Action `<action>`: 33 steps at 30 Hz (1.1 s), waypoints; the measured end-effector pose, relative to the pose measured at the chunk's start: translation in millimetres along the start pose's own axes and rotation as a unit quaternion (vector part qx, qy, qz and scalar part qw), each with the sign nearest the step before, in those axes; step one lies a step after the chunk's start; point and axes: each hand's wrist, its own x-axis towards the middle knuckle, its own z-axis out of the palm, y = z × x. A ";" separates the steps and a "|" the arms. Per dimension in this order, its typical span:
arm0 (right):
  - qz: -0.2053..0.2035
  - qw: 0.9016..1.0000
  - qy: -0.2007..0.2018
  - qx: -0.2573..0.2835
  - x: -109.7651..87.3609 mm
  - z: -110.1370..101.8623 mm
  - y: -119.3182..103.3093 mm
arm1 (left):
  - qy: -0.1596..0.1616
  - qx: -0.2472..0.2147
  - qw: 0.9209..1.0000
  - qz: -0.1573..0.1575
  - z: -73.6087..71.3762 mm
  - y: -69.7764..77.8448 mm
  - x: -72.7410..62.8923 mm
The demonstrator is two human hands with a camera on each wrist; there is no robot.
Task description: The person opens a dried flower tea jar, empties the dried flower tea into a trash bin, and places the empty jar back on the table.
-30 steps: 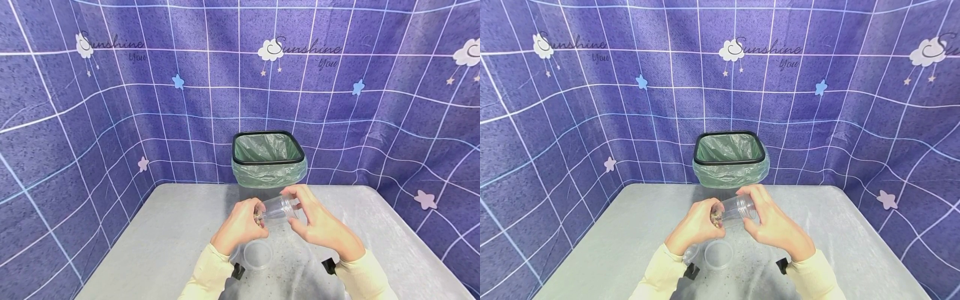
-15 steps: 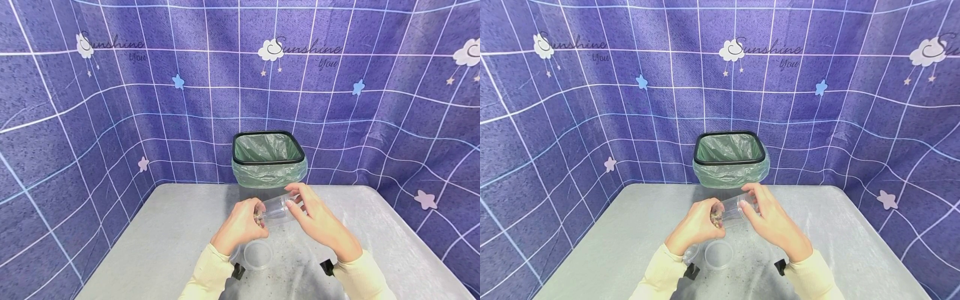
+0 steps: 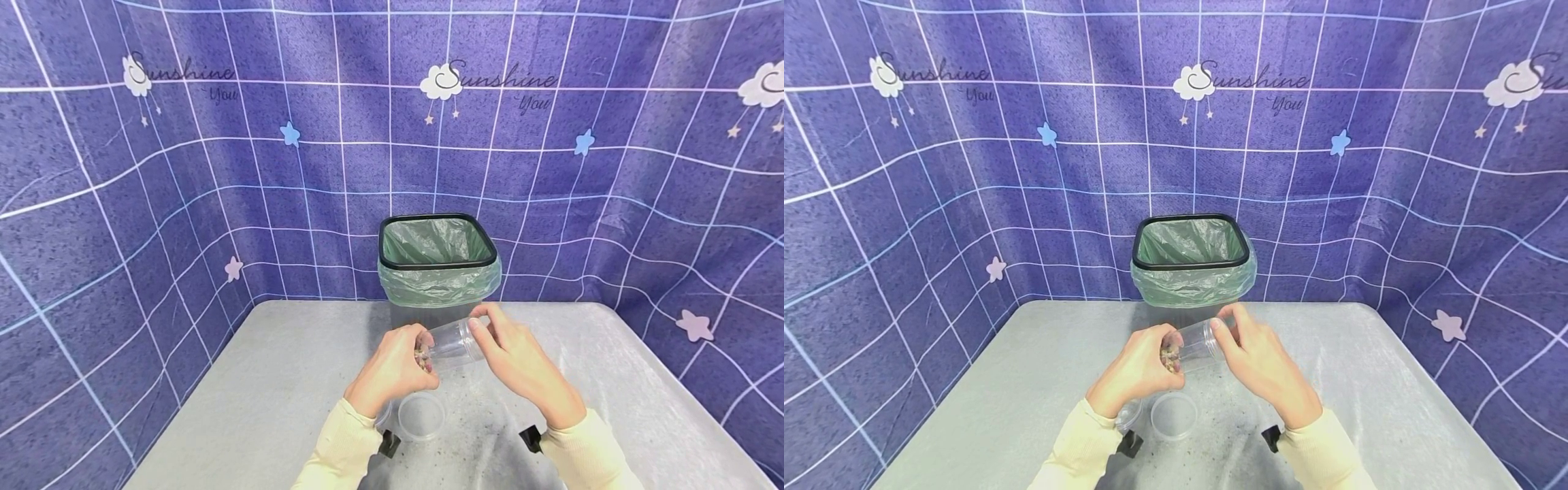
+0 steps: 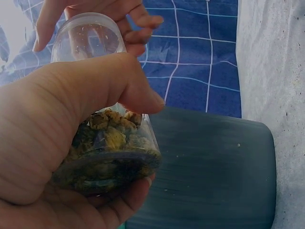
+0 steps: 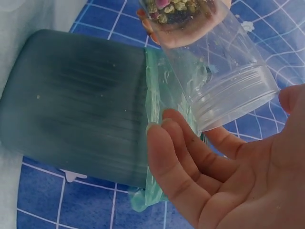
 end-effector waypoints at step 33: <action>0.011 1.000 -0.021 -0.006 -1.0 0.2 -1.9 | -0.004 0.002 1.000 0.009 2.0 -1.0 0.1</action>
